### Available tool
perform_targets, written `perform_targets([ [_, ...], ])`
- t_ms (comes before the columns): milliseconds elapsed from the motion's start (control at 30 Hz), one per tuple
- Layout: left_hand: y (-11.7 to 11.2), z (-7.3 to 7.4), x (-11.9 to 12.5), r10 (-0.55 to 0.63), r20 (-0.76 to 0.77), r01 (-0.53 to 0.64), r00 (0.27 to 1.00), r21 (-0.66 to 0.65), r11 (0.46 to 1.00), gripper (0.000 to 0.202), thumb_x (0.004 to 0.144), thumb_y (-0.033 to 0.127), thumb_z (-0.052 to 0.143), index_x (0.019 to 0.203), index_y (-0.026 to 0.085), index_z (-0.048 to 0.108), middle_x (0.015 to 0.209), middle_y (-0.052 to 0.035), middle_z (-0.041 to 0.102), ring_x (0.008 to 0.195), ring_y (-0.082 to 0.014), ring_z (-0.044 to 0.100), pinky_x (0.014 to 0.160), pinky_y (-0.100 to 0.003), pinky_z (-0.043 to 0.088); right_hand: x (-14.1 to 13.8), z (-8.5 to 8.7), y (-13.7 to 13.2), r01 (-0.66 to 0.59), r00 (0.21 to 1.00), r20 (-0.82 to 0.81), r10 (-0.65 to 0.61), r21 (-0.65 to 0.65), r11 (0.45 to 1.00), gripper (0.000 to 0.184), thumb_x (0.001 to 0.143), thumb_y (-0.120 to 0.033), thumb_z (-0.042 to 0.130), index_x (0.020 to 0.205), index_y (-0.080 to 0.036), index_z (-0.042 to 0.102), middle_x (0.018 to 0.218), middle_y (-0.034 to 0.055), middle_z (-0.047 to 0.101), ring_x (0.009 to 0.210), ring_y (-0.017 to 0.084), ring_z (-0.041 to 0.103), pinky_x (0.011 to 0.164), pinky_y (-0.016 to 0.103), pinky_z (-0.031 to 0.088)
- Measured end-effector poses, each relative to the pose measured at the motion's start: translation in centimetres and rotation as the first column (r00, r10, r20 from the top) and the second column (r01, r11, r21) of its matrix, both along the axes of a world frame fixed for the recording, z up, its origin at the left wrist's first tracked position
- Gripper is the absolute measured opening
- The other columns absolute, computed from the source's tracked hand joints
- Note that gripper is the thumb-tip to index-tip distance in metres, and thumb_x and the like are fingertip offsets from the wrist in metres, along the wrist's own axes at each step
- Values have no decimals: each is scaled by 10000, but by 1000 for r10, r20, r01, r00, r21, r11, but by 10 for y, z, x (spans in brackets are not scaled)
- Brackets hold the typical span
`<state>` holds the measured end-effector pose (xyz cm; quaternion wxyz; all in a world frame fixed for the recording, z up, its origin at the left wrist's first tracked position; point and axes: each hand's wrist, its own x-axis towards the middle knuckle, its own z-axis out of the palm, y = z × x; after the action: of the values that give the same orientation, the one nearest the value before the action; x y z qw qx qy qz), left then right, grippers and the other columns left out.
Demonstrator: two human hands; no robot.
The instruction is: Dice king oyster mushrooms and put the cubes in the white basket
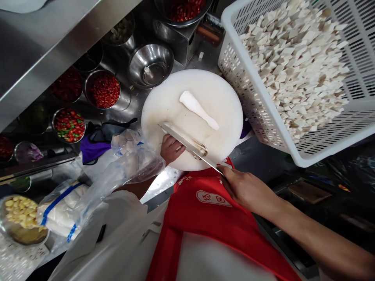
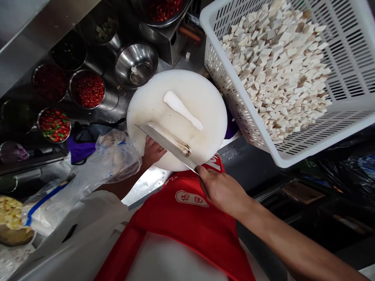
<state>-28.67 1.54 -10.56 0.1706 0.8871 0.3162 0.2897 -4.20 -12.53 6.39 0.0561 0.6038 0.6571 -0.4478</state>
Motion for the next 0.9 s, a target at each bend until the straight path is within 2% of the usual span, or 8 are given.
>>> perform_targets([
  [200,-2,-4,1,16,62,-8,998,-120,993,194,898,367,639,768,224,653,809,-29,632,901,-192,586,882,-402,469,-10,6,28,-35,997,70,40,-78,996,227,1012,-241,351,1168,-167,499,850,94,727,740,231,703,581,297,370],
  [333,-1,-1,3,3,110,8,994,-106,994,133,885,351,669,827,231,673,864,-34,653,955,-195,586,886,-394,482,-23,-16,46,-76,989,124,85,-74,994,258,1017,-248,338,1214,-152,475,841,105,730,734,247,705,576,305,345],
  [467,-1,1,4,8,108,2,994,-93,996,121,880,345,682,861,227,667,903,-35,665,982,-196,590,895,-393,489,-32,-48,58,-63,991,120,66,-27,998,306,1014,-264,347,1271,-128,443,982,139,734,829,262,706,643,310,392],
  [533,-1,1,4,15,87,-6,996,-104,995,138,883,361,678,858,226,662,906,-35,663,976,-196,593,911,-404,486,-33,-50,62,-64,991,114,65,-14,998,324,1016,-272,340,1283,-115,435,1009,152,729,848,267,700,662,315,404],
  [600,-1,1,4,17,79,-9,997,-90,996,144,891,366,666,862,225,659,911,-36,662,964,-194,597,912,-406,486,-31,-38,64,-73,990,116,75,-19,997,327,1014,-292,343,1276,-123,441,995,157,726,825,273,694,652,319,402],
  [767,-2,0,4,22,28,-20,999,-77,997,165,906,379,640,859,222,661,907,-41,665,949,-196,604,900,-410,488,-7,-1,37,-91,993,70,94,-48,995,262,1006,-294,366,1204,-164,479,822,101,715,718,242,673,608,301,369],
  [833,-1,0,4,29,19,-27,999,-67,997,167,904,382,641,854,224,662,904,-39,666,936,-196,606,896,-412,492,1,-6,17,-49,997,59,53,-68,996,256,998,-261,379,1207,-163,488,828,98,717,731,231,675,615,295,379],
  [900,-1,0,4,24,43,-22,999,-42,999,149,898,368,650,852,227,661,902,-34,665,934,-192,604,892,-404,496,5,-23,2,-12,997,73,16,-60,998,262,988,-237,392,1214,-143,486,910,126,723,801,237,682,651,297,401],
])
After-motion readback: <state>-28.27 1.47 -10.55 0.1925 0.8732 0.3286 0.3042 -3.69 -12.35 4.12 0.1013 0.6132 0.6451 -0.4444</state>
